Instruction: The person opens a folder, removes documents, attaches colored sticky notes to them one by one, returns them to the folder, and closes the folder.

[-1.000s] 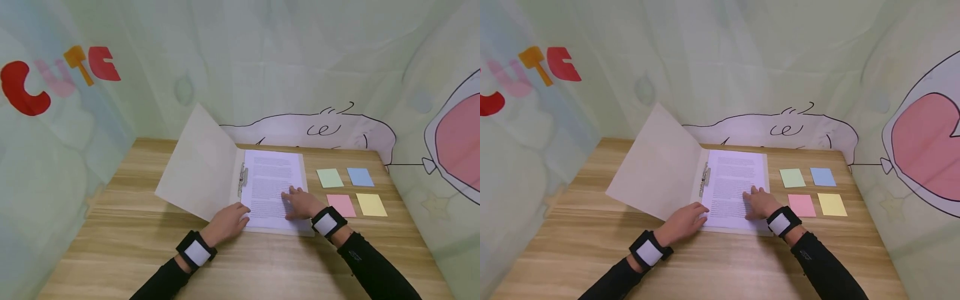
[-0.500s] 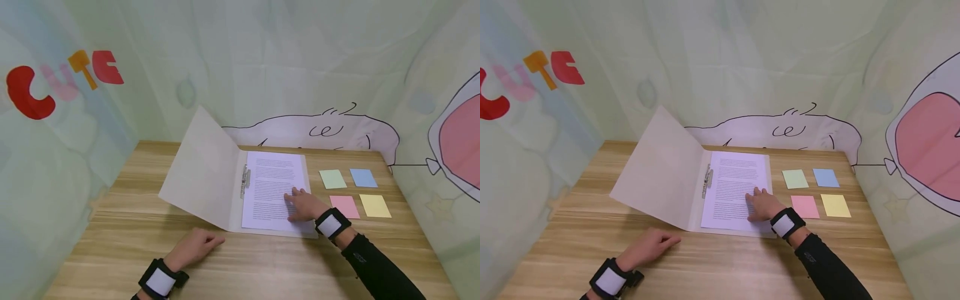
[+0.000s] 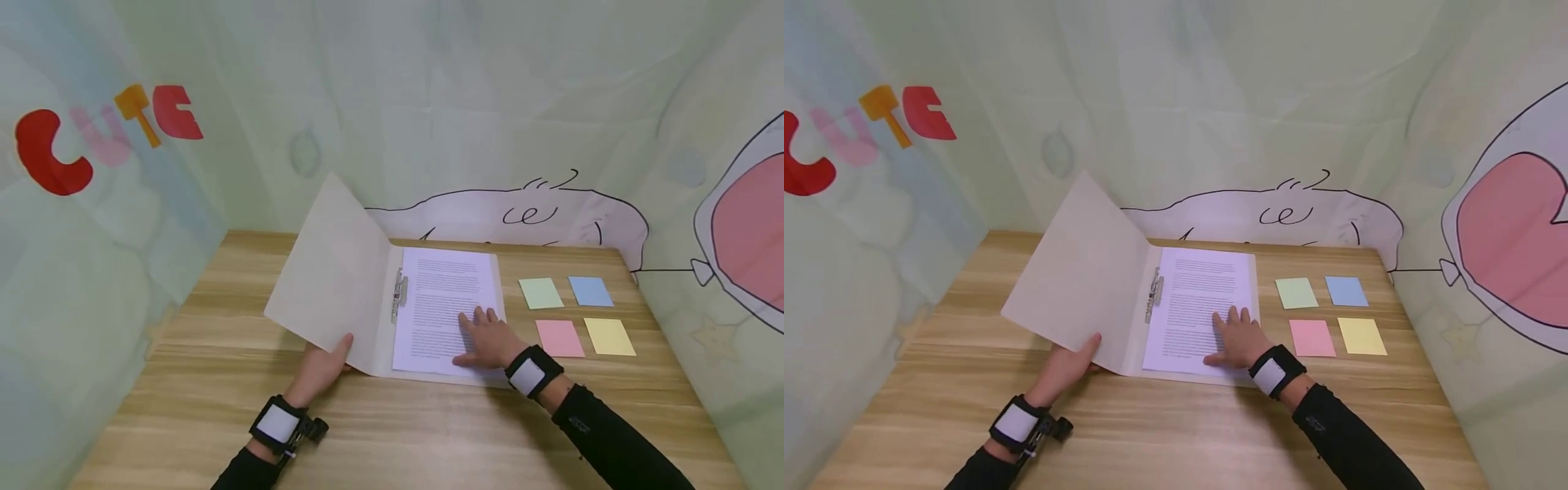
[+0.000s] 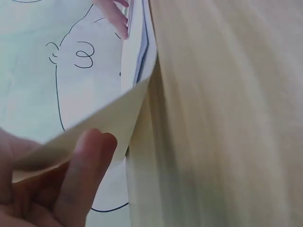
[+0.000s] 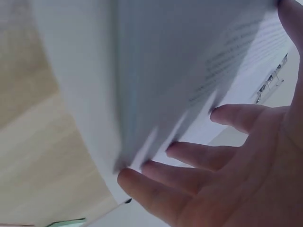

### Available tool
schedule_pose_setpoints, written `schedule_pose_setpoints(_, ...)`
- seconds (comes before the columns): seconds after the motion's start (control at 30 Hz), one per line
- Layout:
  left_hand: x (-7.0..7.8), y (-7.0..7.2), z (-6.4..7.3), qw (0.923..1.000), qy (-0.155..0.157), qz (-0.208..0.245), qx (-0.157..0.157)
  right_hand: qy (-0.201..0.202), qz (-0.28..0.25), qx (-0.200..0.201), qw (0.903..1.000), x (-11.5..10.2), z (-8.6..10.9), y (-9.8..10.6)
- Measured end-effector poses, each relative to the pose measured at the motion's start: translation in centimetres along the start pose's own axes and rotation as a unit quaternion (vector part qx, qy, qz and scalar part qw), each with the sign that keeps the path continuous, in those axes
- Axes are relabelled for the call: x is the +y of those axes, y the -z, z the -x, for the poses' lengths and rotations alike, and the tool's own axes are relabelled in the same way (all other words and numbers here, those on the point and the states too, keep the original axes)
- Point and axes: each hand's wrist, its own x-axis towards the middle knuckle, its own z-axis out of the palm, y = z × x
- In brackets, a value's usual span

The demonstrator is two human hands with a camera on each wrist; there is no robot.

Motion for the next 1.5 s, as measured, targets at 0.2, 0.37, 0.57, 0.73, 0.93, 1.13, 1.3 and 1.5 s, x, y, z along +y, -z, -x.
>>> schedule_pose_setpoints(0.2, 0.2, 0.4, -0.7, 0.9956, -0.041, -0.062, 0.057, 0.002, 0.006, 0.008, 0.9999, -0.1, -0.3, -0.2)
schedule_pose_setpoints(0.37, 0.1, 1.2, -1.2, 0.9938, -0.013, -0.086, 0.070, 0.008, 0.006, 0.005, 0.9999, -0.3, -0.5, 0.0)
schedule_pose_setpoints(0.57, 0.0, 2.3, -1.2, 0.9915, 0.005, -0.110, 0.070, 0.001, 0.013, 0.001, 0.9999, -0.2, -0.4, 0.0)
schedule_pose_setpoints(0.73, -0.2, 3.2, -1.2, 0.9867, 0.001, -0.135, 0.091, 0.002, 0.015, 0.007, 0.9999, 0.0, -0.1, -0.1)
schedule_pose_setpoints(0.93, -0.5, 4.1, -1.3, 0.9843, 0.001, -0.153, 0.088, 0.004, 0.011, 0.009, 0.9999, 0.3, 0.1, -0.4)
schedule_pose_setpoints(1.13, -1.0, 5.6, -1.1, 0.9828, 0.020, -0.159, 0.091, 0.001, 0.016, 0.013, 0.9998, 0.4, 0.2, -0.6)
schedule_pose_setpoints(1.3, -1.5, 7.4, -0.9, 0.9787, 0.051, -0.168, 0.106, 0.007, 0.011, 0.015, 0.9998, 0.1, 0.2, -0.6)
schedule_pose_setpoints(1.5, -2.0, 9.5, -1.2, 0.9692, 0.065, -0.203, 0.123, 0.000, 0.022, 0.016, 0.9996, 0.3, 0.4, -0.8)
